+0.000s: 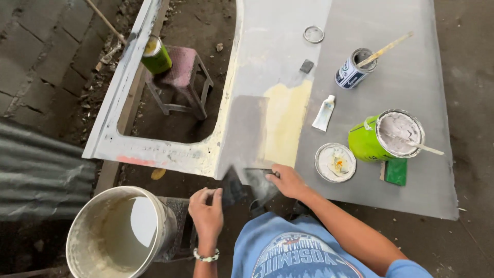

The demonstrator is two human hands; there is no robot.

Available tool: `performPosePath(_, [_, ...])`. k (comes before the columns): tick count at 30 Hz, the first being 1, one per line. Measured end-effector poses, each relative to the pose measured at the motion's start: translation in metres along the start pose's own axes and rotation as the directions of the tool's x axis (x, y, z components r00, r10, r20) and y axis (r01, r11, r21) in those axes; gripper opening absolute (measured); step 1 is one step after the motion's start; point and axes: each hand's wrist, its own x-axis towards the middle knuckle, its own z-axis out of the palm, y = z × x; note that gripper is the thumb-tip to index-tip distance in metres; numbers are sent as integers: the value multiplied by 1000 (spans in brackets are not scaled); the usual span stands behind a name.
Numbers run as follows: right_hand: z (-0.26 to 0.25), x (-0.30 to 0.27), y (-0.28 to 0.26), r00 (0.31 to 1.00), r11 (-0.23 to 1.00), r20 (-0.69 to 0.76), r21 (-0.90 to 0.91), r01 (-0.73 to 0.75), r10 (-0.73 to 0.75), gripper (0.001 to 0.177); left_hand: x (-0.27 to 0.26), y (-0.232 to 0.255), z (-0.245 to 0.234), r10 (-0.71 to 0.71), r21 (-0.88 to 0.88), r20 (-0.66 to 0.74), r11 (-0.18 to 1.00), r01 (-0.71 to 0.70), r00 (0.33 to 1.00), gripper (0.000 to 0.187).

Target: The person rubs a yellowish substance on a car door panel with their hand, then uses a putty knife to scoop filler from a can and apply it to the panel.

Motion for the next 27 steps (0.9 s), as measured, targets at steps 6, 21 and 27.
performPosePath(6, [-25, -15, -25, 991, 966, 61, 224, -130, 119, 25, 5, -64, 30, -389, -633, 493, 453, 628, 778, 30])
performPosePath(21, [-37, -87, 108, 948, 709, -15, 668, -228, 319, 27, -4, -36, 131, -286, -504, 544, 640, 580, 789, 32])
performPosePath(27, [-83, -170, 234, 781, 342, -132, 933, -110, 610, 27, 1, 47, 165, -235, -569, 737, 288, 770, 633, 24])
